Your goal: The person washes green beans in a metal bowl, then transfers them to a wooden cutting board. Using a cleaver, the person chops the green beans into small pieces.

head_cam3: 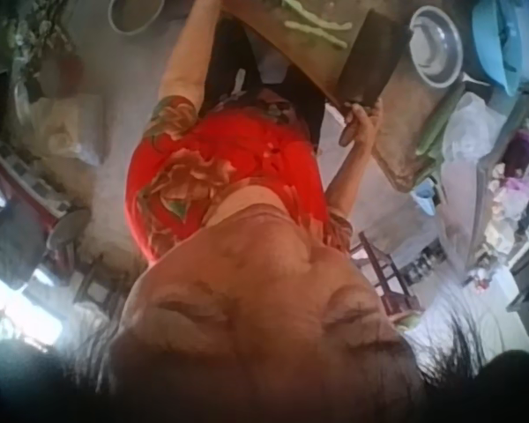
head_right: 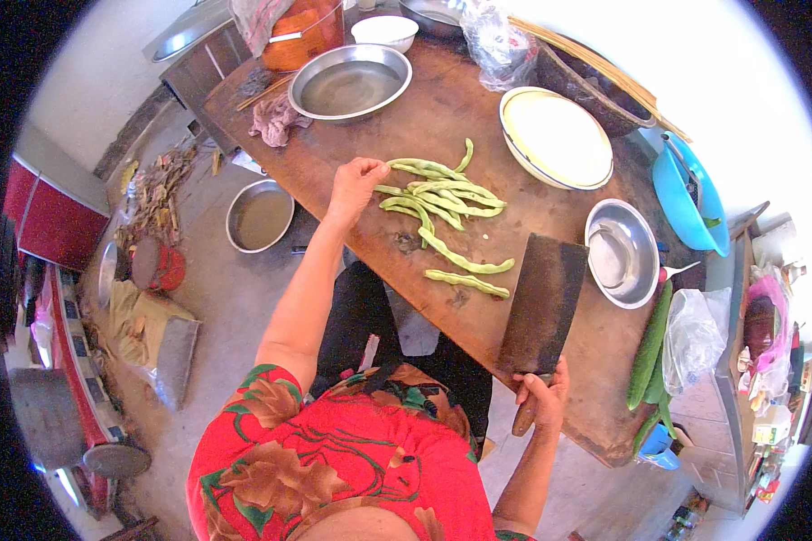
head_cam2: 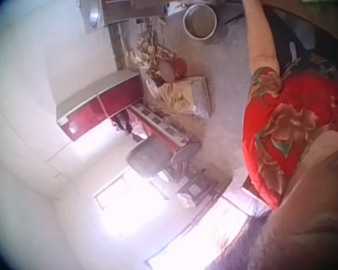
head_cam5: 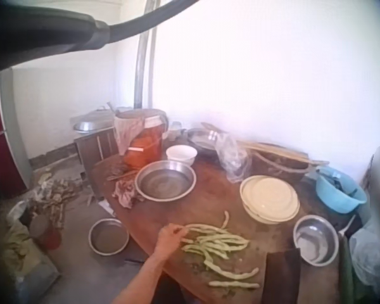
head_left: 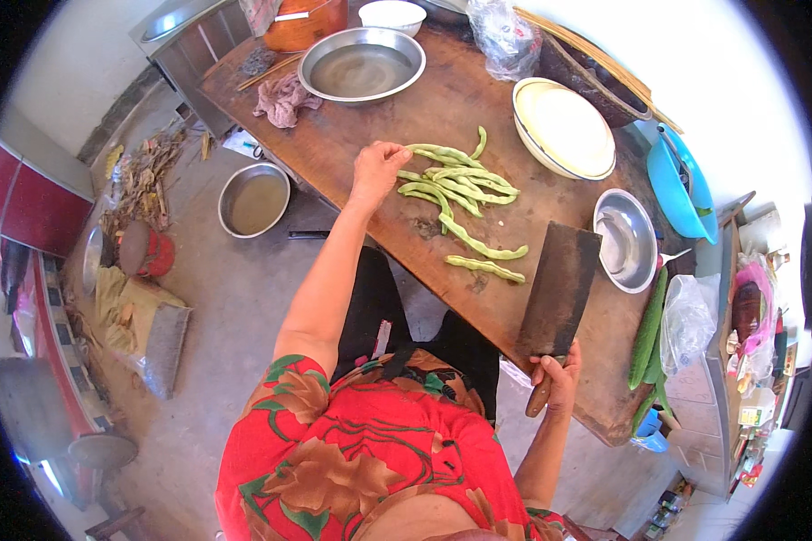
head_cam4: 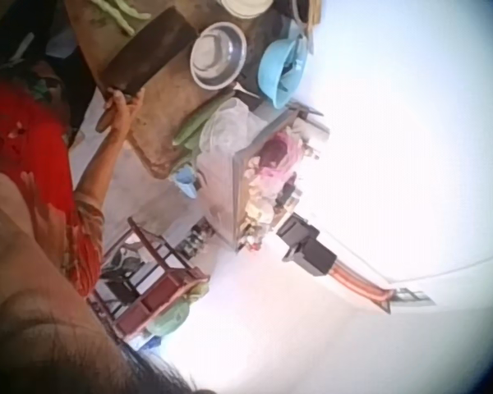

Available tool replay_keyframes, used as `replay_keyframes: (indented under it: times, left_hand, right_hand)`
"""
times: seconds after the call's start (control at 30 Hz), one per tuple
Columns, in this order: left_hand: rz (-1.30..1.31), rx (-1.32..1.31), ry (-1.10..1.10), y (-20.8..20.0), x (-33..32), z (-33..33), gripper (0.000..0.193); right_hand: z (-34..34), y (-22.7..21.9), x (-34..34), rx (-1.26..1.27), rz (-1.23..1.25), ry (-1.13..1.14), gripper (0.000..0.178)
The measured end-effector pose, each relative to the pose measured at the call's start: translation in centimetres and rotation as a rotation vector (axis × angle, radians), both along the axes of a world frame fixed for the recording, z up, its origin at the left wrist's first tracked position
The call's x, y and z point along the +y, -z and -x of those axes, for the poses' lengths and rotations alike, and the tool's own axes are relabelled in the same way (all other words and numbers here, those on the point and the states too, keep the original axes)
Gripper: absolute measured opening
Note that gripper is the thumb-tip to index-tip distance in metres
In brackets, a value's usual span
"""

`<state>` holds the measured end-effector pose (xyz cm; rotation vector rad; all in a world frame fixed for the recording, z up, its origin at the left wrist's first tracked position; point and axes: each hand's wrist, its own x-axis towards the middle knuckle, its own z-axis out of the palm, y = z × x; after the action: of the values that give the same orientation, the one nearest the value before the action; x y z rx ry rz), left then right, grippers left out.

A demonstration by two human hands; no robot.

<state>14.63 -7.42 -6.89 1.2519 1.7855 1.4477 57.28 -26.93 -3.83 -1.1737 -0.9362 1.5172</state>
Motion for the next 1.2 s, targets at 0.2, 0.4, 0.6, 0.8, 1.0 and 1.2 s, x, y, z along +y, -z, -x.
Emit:
replay_keyframes:
  times: [0.2,0.4,0.6,0.8,1.0,1.2]
  left_hand:
    - [0.024,-0.172,0.041,0.4,-0.6,0.9,0.024]
    - [-0.019,0.103,0.005,1.6,-0.1,1.5,0.025]
    - [-0.020,0.217,-0.020,1.3,-0.4,1.3,0.023]
    - [0.025,0.291,-0.016,1.4,-0.5,1.2,0.021]
    - [-0.050,0.318,-0.006,2.2,-0.7,1.6,0.016]
    - [-0.095,0.328,0.008,2.8,-0.8,1.7,0.012]
  right_hand:
    - [-0.1,0.3,0.0,0.010,-0.003,0.030,0.047]
    - [0.1,0.0,-0.1,0.007,-0.001,0.035,0.045]
    - [0.1,-0.1,0.0,-0.001,-0.013,0.028,0.043]
    - [0.1,0.3,-0.1,0.014,-0.034,0.038,0.041]
    - [0.2,0.2,-0.1,0.027,-0.036,0.042,0.043]
    - [0.0,0.5,-0.2,0.028,-0.033,0.051,0.045]
